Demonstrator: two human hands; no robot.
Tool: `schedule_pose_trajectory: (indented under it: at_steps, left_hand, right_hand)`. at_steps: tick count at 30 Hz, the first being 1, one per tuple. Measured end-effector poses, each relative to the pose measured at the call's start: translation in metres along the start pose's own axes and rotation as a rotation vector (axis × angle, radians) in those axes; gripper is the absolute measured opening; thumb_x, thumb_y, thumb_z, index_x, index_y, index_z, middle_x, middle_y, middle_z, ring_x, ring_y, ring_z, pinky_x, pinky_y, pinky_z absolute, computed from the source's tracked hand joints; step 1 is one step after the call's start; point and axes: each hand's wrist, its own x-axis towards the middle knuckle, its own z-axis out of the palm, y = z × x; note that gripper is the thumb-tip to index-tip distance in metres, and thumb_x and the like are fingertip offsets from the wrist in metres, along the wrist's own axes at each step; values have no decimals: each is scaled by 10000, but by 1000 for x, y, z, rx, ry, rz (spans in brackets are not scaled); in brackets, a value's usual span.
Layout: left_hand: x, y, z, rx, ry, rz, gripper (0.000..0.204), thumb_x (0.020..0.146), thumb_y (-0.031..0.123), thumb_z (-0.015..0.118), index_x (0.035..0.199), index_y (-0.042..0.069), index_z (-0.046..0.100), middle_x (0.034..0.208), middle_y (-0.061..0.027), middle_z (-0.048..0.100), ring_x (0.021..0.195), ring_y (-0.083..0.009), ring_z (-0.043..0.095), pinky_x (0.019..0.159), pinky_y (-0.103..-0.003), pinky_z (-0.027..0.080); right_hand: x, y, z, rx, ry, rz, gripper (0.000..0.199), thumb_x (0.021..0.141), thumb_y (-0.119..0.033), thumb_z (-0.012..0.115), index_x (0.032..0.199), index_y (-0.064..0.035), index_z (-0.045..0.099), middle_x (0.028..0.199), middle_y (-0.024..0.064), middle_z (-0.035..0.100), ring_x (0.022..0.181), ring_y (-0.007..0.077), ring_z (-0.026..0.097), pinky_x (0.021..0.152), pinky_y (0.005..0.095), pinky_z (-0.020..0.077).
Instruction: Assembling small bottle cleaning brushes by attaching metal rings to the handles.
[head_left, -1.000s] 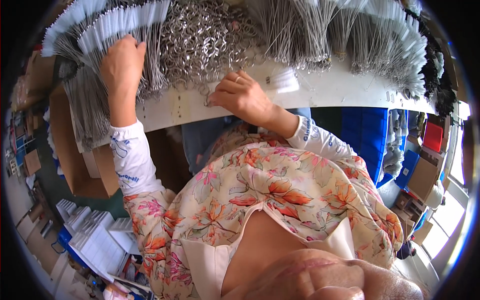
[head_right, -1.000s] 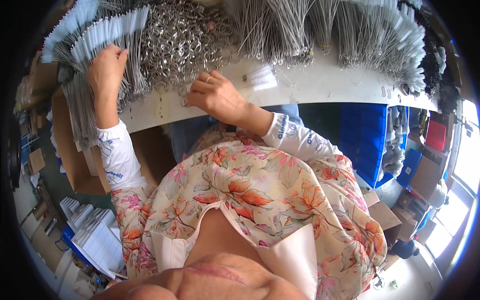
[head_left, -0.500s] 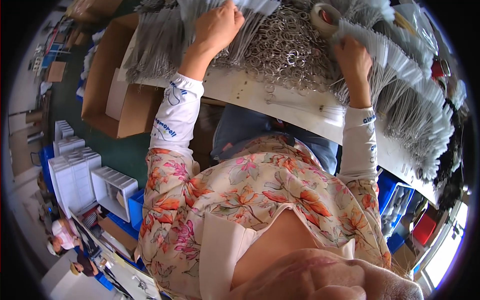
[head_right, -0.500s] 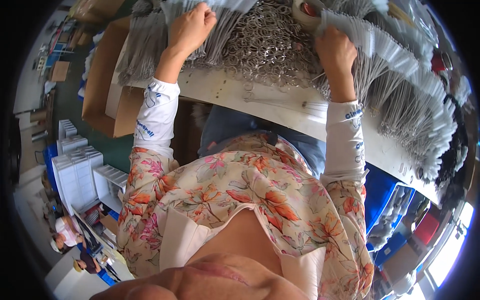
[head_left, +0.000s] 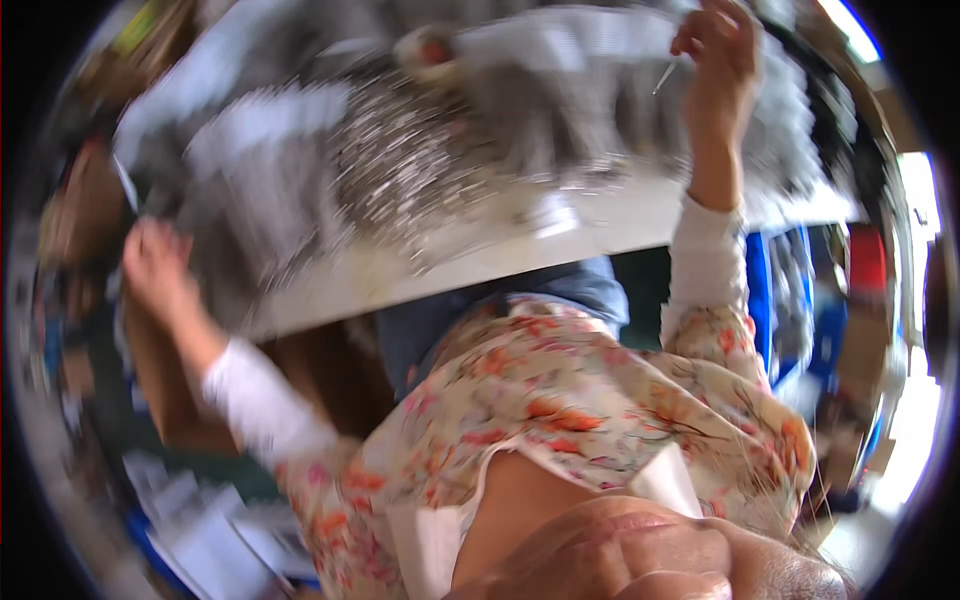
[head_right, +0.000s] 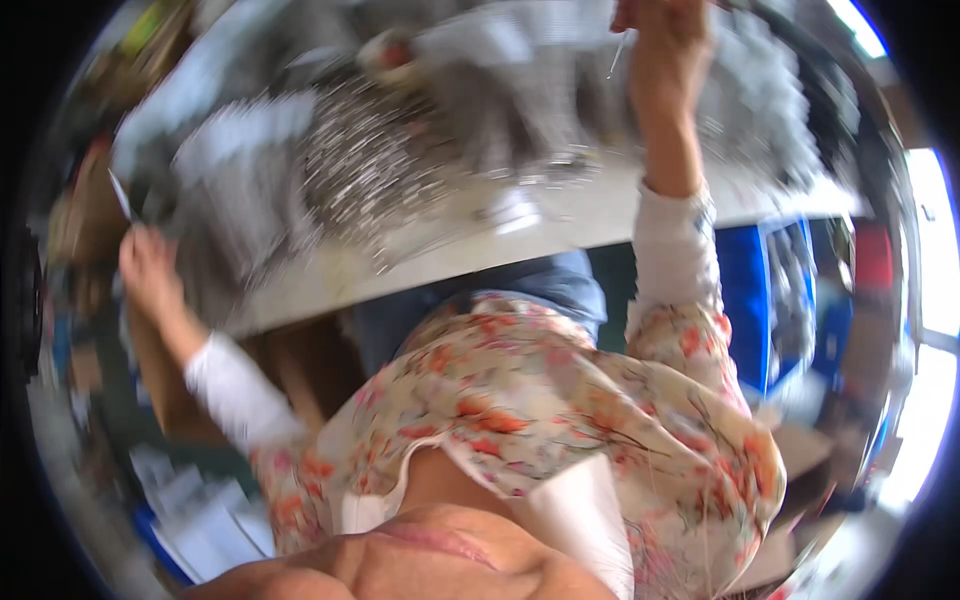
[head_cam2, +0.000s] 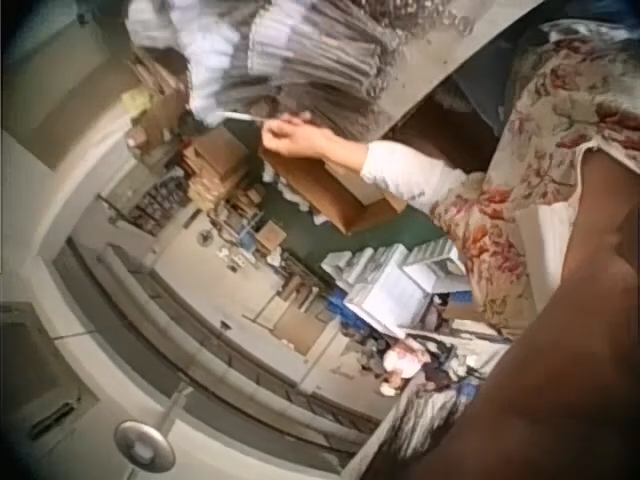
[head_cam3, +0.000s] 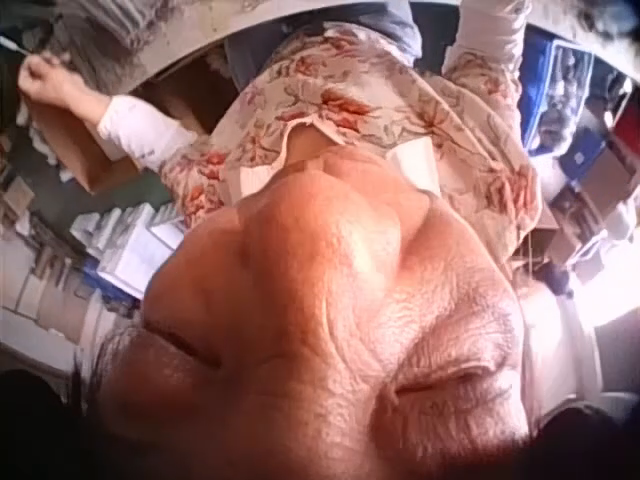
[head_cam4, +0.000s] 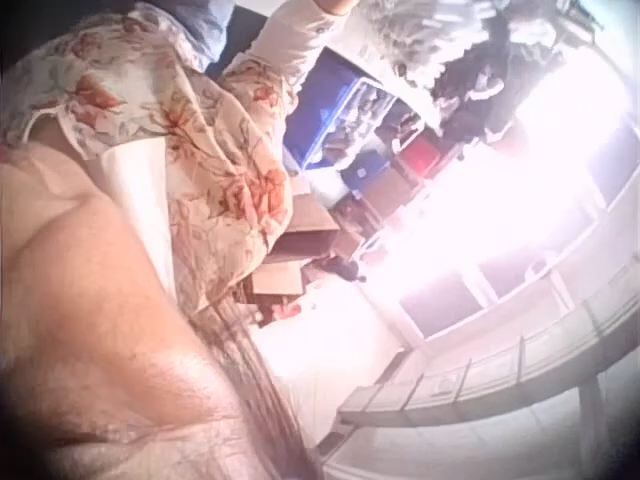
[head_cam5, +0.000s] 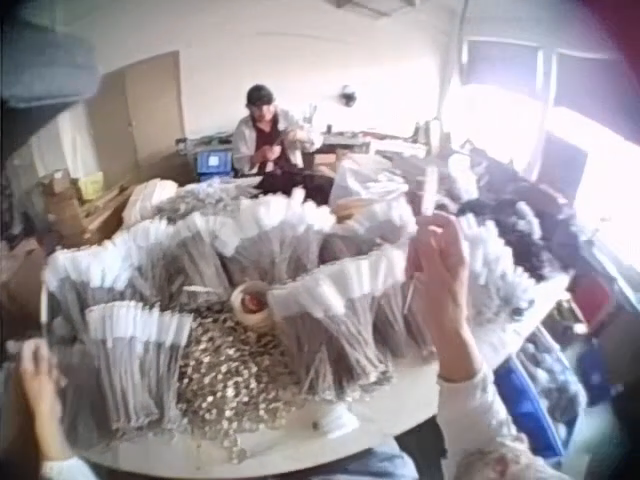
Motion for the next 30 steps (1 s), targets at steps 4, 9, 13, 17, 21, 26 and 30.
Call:
schedule_pose_trajectory:
  at_steps: [4, 9, 13, 17, 21, 26, 30]
  left_hand:
    - [19, -89, -68, 1266, -451, 106, 431, 833, 401, 615, 895, -25, 628, 781, -177, 635, 711, -252, 590, 683, -378, 448]
    - [24, -113, -74, 929, -434, 139, 325, 842, 274, 609, 822, -51, 608, 626, -109, 556, 583, -169, 459, 587, -346, 408]
    - [28, -107, -71, 974, -412, 104, 293, 845, 243, 604, 807, -47, 620, 612, -104, 558, 575, -156, 466, 583, -336, 410]
    - [23, -86, -69, 1016, -398, 7, 248, 826, 203, 599, 792, -41, 629, 636, -114, 608, 593, -191, 549, 606, -341, 433]
    - [17, -59, -55, 1198, -451, 48, 219, 789, 171, 604, 737, -42, 608, 664, -127, 643, 640, -228, 613, 632, -345, 453]
    - [28, -54, -75, 1204, -516, -12, 194, 783, 164, 623, 776, -29, 600, 673, -116, 640, 625, -212, 599, 639, -326, 459]
    - [38, -65, -120, 904, -386, 135, 219, 868, 180, 560, 960, -8, 626, 785, -87, 630, 593, -161, 546, 615, -278, 451]
  right_hand:
    - [25, 37, -77, -629, 116, 46, 135, 832, -160, 606, 881, -40, 641, 627, -26, 516, 572, 48, 418, 508, 231, 349]
    - [15, 67, -114, -877, -69, 304, 157, 799, -228, 634, 879, -98, 671, 591, -6, 502, 564, 94, 473, 520, 267, 387]
    - [8, 84, -120, -1189, -34, 143, 268, 759, -366, 665, 912, -147, 695, 631, 22, 548, 602, 176, 562, 603, 317, 461]
    - [9, 93, -120, -1268, -69, 131, 255, 758, -353, 646, 933, -174, 693, 773, 57, 645, 712, 235, 631, 680, 364, 494]
    - [16, 91, -122, -1191, -50, 170, 254, 719, -385, 664, 857, -176, 705, 834, 85, 668, 776, 268, 646, 717, 380, 506]
    - [56, 81, -148, -349, 348, 72, 124, 789, -167, 565, 794, -75, 648, 577, -28, 473, 505, 70, 421, 464, 240, 359]
    - [97, 68, -210, -117, 541, 103, 194, 855, -216, 492, 807, -61, 597, 594, -4, 464, 497, 83, 440, 451, 228, 392]
